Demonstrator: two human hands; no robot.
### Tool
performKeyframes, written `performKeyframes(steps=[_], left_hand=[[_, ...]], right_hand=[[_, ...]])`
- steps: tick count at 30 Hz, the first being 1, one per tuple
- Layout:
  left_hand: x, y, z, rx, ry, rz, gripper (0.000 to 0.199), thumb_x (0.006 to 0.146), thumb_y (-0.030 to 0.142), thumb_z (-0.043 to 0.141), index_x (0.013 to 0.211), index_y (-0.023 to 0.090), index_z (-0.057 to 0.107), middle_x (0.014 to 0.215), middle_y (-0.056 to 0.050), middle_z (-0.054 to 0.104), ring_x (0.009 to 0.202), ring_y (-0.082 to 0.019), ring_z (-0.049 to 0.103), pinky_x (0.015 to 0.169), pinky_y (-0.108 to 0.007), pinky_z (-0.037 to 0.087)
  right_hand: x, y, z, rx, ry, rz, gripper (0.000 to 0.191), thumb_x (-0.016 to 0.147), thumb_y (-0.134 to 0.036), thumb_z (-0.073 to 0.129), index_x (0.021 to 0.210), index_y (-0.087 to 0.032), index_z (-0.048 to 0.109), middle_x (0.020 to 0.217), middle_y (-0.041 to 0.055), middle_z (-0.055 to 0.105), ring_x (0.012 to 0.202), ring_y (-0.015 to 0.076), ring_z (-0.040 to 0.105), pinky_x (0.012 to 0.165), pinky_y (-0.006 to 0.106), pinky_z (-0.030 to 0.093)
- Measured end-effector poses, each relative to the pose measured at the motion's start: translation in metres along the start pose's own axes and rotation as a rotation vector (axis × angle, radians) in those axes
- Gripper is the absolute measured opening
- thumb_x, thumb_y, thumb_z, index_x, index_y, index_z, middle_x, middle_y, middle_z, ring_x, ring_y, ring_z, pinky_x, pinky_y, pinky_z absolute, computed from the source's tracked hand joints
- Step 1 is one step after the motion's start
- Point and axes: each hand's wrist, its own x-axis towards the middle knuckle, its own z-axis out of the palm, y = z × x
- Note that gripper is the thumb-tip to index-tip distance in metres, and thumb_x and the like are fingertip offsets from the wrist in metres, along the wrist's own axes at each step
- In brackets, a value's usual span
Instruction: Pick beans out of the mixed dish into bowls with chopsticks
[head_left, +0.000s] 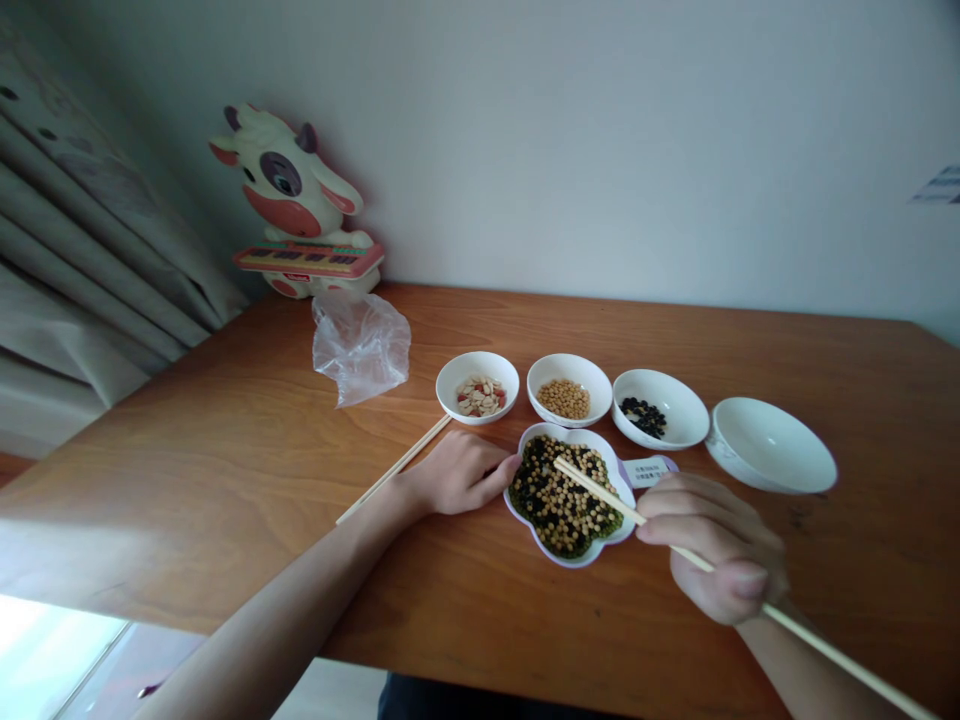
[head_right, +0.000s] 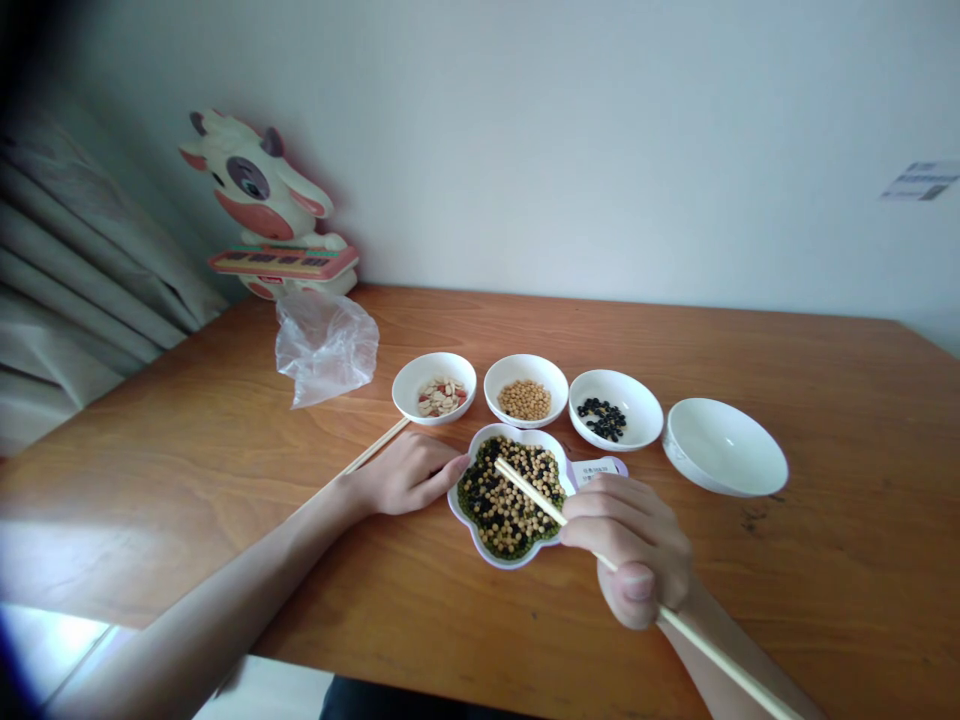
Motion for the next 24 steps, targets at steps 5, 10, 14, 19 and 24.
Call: performKeyframes(steps=[5, 10, 14, 19, 24], left_hand=[[0.001, 0.001, -0.001, 0.003, -0.007, 0.004, 0.056, 0.115, 0.042, 0.03, 0.069, 0.017, 0.049, 0.067, -0.003, 0.063, 0.057, -0.012, 0.046, 0.062, -0.033, 0.029], [0.002, 0.001, -0.001, -0.007, -0.02, 0.001, 0.054, 0.115, 0.041, 0.029, 0.071, 0.018, 0.048, 0.07, -0.003, 0.063, 0.059, -0.012, 0.048, 0.064, -0.031, 0.031], [0.002, 0.001, -0.001, -0.014, -0.026, -0.007, 0.054, 0.115, 0.041, 0.029, 0.071, 0.017, 0.049, 0.07, -0.003, 0.064, 0.059, -0.012, 0.047, 0.063, -0.03, 0.031], [0.002, 0.001, 0.0, -0.01, -0.014, -0.002, 0.054, 0.115, 0.042, 0.03, 0.071, 0.017, 0.05, 0.07, -0.003, 0.064, 0.059, -0.012, 0.047, 0.064, -0.031, 0.031], [0.002, 0.001, -0.001, -0.017, -0.014, -0.007, 0.054, 0.115, 0.041, 0.03, 0.072, 0.017, 0.052, 0.071, -0.002, 0.064, 0.059, -0.012, 0.048, 0.064, -0.03, 0.032]], right_hand=[[0.019, 0.015, -0.015, -0.019, 0.423, -0.112, 0.064, 0.109, -0.061, 0.035, 0.08, -0.027, 0.081, 0.065, 0.0062, 0.069, 0.058, 0.0251, 0.066, 0.058, 0.044, 0.052], [0.027, 0.033, -0.018, 0.02, 0.458, 0.184, 0.07, 0.105, -0.072, 0.035, 0.079, -0.023, 0.077, 0.08, 0.0088, 0.071, 0.072, 0.0257, 0.069, 0.063, 0.041, 0.052], [0.031, 0.029, -0.017, 0.138, 0.495, 0.267, 0.07, 0.104, -0.073, 0.034, 0.079, -0.022, 0.074, 0.079, 0.0075, 0.067, 0.07, 0.0242, 0.065, 0.064, 0.039, 0.051], [0.032, 0.018, -0.015, 0.257, 0.425, 0.329, 0.069, 0.107, -0.067, 0.03, 0.079, -0.022, 0.073, 0.076, 0.0068, 0.065, 0.067, 0.0224, 0.062, 0.062, 0.037, 0.049], [0.019, 0.009, 0.004, 0.252, -0.008, 0.383, 0.069, 0.111, -0.063, 0.023, 0.082, -0.022, 0.071, 0.078, 0.0063, 0.066, 0.076, 0.0231, 0.063, 0.07, 0.037, 0.047]])
